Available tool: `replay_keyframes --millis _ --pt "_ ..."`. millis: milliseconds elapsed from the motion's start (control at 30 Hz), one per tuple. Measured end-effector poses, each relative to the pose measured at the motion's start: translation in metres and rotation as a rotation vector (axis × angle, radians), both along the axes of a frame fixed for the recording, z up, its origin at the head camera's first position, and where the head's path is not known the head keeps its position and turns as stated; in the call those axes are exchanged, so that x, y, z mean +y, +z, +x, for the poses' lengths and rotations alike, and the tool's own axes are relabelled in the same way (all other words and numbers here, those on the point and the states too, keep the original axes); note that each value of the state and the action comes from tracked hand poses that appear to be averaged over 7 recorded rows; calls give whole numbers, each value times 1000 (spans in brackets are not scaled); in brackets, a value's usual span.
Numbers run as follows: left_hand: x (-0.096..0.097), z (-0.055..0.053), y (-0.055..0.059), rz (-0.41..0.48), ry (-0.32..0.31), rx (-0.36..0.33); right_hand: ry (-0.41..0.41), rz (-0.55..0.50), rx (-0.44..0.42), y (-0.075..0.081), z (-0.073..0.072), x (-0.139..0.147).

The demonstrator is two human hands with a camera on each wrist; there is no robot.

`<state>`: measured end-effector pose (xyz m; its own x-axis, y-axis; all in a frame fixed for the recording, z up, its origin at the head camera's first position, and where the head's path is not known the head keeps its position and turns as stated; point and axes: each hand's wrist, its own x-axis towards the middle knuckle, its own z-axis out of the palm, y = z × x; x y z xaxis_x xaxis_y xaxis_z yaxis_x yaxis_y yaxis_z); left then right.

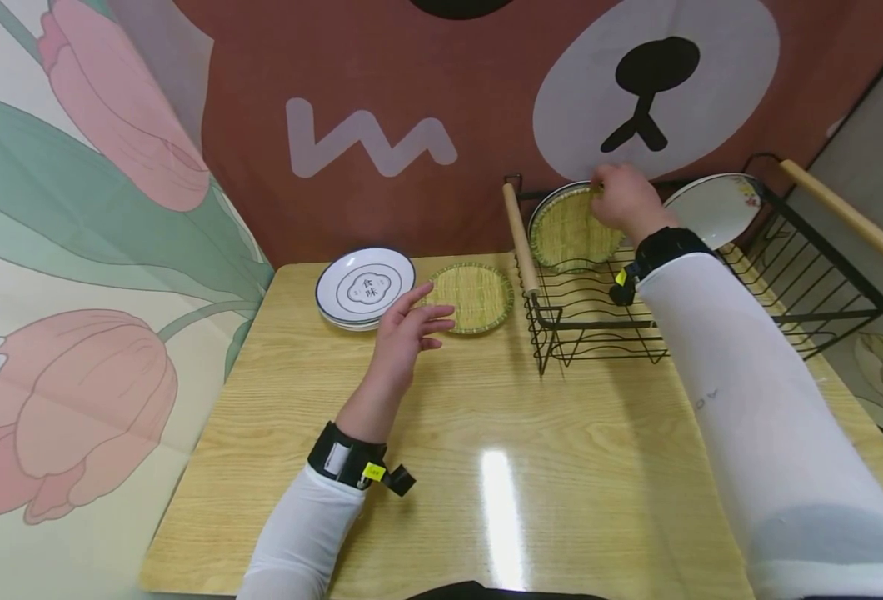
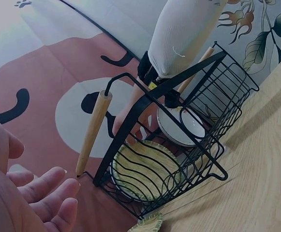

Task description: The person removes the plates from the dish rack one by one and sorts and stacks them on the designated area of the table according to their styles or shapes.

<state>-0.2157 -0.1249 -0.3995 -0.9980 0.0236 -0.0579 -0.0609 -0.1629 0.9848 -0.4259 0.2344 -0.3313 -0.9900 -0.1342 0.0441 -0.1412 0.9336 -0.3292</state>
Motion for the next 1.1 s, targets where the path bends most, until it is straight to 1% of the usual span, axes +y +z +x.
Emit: replay_keyframes --millis 167,333,633,767,933,1100 --pt "0 -1 0 0 -5 2 5 27 4 0 -2 -1" --pt "0 -1 1 -1 -9 -5 5 55 -10 1 -3 0" --pt "1 -2 2 -8 -17 -2 -35 59 -83 5 1 1" --pt "1 -3 1 -10 -22 -1 -23 75 -90 7 3 1" --pt "1 -5 1 -8 -27 -2 -4 62 -93 7 3 4" --pt "2 -4 2 -3 -28 1 49 71 -48 4 5 6"
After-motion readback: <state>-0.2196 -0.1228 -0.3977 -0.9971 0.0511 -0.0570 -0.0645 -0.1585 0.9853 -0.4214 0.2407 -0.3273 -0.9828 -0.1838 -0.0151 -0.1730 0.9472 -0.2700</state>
